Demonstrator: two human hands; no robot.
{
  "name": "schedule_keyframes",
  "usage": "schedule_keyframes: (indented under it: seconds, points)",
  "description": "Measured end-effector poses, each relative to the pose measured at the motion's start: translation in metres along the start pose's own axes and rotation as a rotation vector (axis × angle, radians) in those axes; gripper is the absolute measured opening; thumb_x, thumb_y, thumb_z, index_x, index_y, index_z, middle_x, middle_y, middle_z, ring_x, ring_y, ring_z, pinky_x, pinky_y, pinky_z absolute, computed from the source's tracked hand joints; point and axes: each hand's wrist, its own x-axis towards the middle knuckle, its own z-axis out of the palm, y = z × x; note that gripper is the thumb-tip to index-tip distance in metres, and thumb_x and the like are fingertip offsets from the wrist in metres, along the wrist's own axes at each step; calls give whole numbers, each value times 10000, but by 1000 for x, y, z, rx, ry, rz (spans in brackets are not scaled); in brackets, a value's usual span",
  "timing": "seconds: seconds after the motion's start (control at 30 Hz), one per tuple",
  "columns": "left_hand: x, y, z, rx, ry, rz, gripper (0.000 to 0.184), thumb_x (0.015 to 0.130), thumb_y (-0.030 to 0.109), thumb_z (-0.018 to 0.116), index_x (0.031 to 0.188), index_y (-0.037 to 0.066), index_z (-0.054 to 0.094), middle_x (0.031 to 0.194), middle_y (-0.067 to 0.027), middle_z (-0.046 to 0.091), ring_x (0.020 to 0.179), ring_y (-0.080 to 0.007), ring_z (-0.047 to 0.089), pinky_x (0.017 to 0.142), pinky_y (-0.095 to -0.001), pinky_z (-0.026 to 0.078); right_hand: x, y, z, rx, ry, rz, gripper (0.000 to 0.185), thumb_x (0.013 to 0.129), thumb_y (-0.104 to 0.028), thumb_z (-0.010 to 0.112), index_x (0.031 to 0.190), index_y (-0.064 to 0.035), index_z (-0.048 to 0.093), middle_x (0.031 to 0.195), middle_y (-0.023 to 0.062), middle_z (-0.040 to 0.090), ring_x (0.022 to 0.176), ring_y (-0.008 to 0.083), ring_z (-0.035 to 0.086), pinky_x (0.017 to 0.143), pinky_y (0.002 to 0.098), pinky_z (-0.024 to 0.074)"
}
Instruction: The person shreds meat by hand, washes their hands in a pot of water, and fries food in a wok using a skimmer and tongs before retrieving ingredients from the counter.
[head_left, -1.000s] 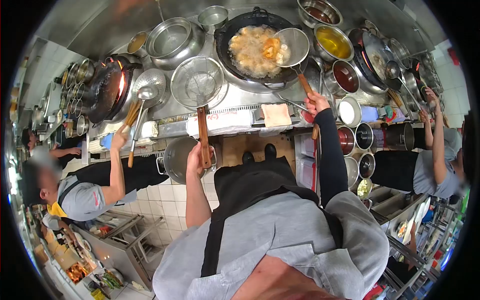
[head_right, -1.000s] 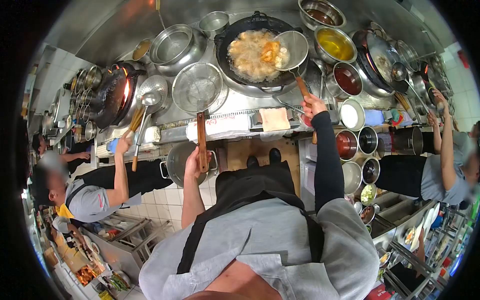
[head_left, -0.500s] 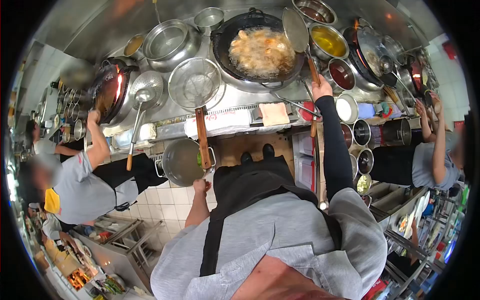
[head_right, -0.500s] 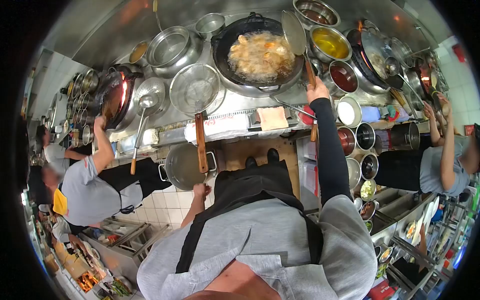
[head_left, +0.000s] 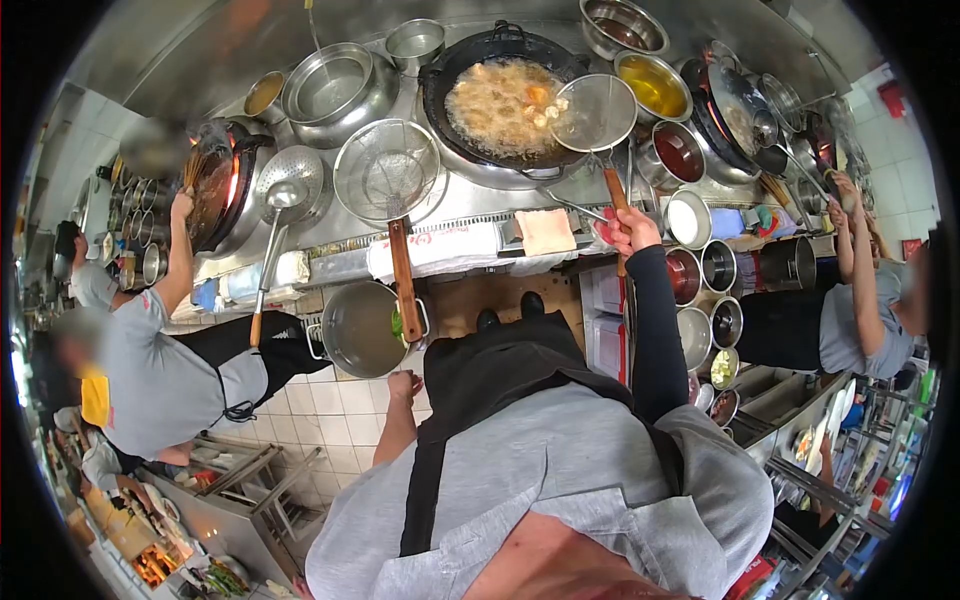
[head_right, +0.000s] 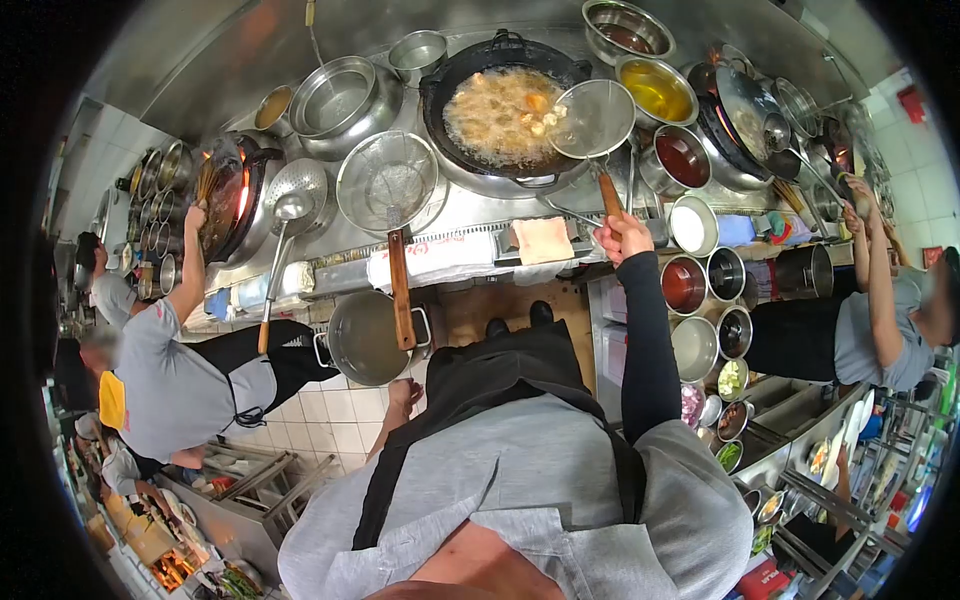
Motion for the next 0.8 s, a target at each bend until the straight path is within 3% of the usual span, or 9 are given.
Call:
schedule_keyframes:
  seconds: [0.03, 0.13, 0.23, 0.33, 0.37, 0.5, 0.6, 0.73, 0.8]
  points:
    - [-1, 4, 2, 2, -1, 14, 86, 896, 19, 503, 951, -27, 552, 763, -123, 590, 659, -232, 615, 614, -394, 578, -7, -3, 7, 26, 7, -23, 97, 948, -81, 524, 962, 16, 525, 685, 51, 515, 441, 73, 396, 315, 217, 213]
    - [3, 15, 4, 63, -26, 11, 83, 899, 24, 506, 949, -23, 553, 771, -121, 589, 675, -234, 622, 615, -393, 577, -5, -2, 11, -139, 109, -52, 108, 947, -62, 520, 1009, 26, 528, 694, 59, 521, 444, 84, 404, 324, 239, 293]
    - [6, 24, 7, 56, -27, 23, 77, 904, 28, 506, 945, -16, 555, 777, -113, 584, 692, -236, 629, 611, -390, 575, 5, 10, 16, -89, 180, -252, 146, 945, -73, 534, 1061, 15, 547, 704, 61, 548, 455, 106, 456, 367, 278, 400]
    - [5, 31, 11, 109, -32, 18, 77, 908, 34, 507, 961, -5, 547, 798, -109, 583, 694, -234, 631, 606, -384, 575, 8, -2, 22, -404, 309, -234, 238, 940, -87, 544, 1158, 3, 568, 711, 64, 571, 485, 133, 511, 429, 317, 479]
    - [4, 33, 13, 106, -27, 19, 81, 908, 36, 508, 972, -1, 542, 806, -109, 585, 696, -233, 632, 604, -382, 575, 21, -1, 14, -610, 313, -276, 318, 938, -99, 544, 1240, 0, 561, 707, 68, 578, 494, 142, 526, 431, 315, 477]
    - [4, 30, 11, 97, -10, 24, 111, 906, 46, 515, 1010, 8, 523, 836, -114, 588, 696, -232, 634, 601, -379, 577, 19, 0, 36, -649, 419, -418, 310, 933, -106, 552, 1225, -1, 563, 700, 50, 558, 493, 130, 510, 427, 303, 445]
    - [3, 21, 8, 83, -17, 11, 132, 895, 50, 528, 1020, 7, 517, 834, -119, 588, 690, -235, 635, 592, -377, 576, 14, 1, 52, -421, 271, -358, 304, 928, -107, 558, 1214, -1, 559, 706, 41, 555, 492, 115, 493, 428, 291, 419]
    - [6, 0, 1, 83, -8, -26, 119, 872, 40, 542, 985, 5, 531, 791, -123, 586, 672, -240, 636, 575, -373, 577, 3, 21, 92, -494, 153, -397, 346, 911, -94, 567, 1243, 5, 549, 686, 26, 556, 476, 108, 485, 433, 292, 404]
    - [0, -5, 0, 85, -9, -37, 96, 863, 30, 541, 955, 5, 540, 766, -118, 585, 665, -240, 636, 570, -372, 578, -2, 31, 110, -577, 146, -355, 415, 884, -93, 573, 1285, 11, 536, 712, 64, 590, 519, 128, 538, 466, 306, 428]
